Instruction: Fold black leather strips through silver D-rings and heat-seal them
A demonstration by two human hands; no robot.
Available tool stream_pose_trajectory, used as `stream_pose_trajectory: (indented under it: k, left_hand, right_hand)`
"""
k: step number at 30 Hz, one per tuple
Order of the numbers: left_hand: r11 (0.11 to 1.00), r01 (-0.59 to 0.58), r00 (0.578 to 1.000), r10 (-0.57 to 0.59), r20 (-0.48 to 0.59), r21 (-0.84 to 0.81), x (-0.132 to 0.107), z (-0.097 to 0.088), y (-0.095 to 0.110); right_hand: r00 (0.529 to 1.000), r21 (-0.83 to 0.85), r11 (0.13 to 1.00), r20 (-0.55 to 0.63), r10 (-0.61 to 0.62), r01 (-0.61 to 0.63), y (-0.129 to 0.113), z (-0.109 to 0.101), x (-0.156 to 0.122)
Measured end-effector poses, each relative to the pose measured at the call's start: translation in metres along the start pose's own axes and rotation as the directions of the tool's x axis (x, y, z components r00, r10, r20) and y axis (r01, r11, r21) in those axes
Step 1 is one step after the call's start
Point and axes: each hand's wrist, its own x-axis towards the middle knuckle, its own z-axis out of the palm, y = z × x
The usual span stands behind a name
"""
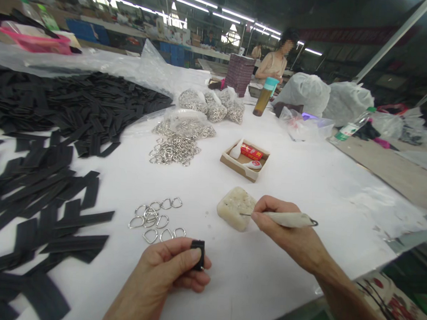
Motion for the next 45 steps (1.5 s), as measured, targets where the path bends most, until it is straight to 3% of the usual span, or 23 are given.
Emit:
stream_pose_trajectory:
  k: [6,17,29,36,45]
  left_hand:
    - [1.000,0.004,1.000,-0.004,0.000,-0.021,0.001,-0.002,-0.002]
    - [0.999,0.007,1.000,-0.006,0.025,-0.034,0.002,-0.005,-0.004]
    - [1.000,0.005,1.000,-0.005,0.015,-0.018,0.002,-0.004,-0.004]
    - [1.000,0.014,1.000,-0.013,0.025,-0.025,0.002,-0.005,-0.005]
    - [1.000,0.006,1.000,-0.005,0.028,-0.023,0.002,-0.005,-0.005]
  right_hand:
    - [0.995,0.037,0.995,-0.039,0.092,-0.090,0.000,-0.005,0.007]
    - [0.985,-0.015,0.989,-0.101,0.143,-0.145,-0.008,-0.011,0.000]
    - [0.989,-0.003,0.991,-0.053,0.135,-0.135,-0.012,0.006,0.005]
    - [0.981,-0.089,0.980,-0.096,0.167,-0.176,-0.016,-0.003,0.002]
    - [0.983,-0.056,0.986,-0.108,0.150,-0.156,-0.020,-0.008,-0.003]
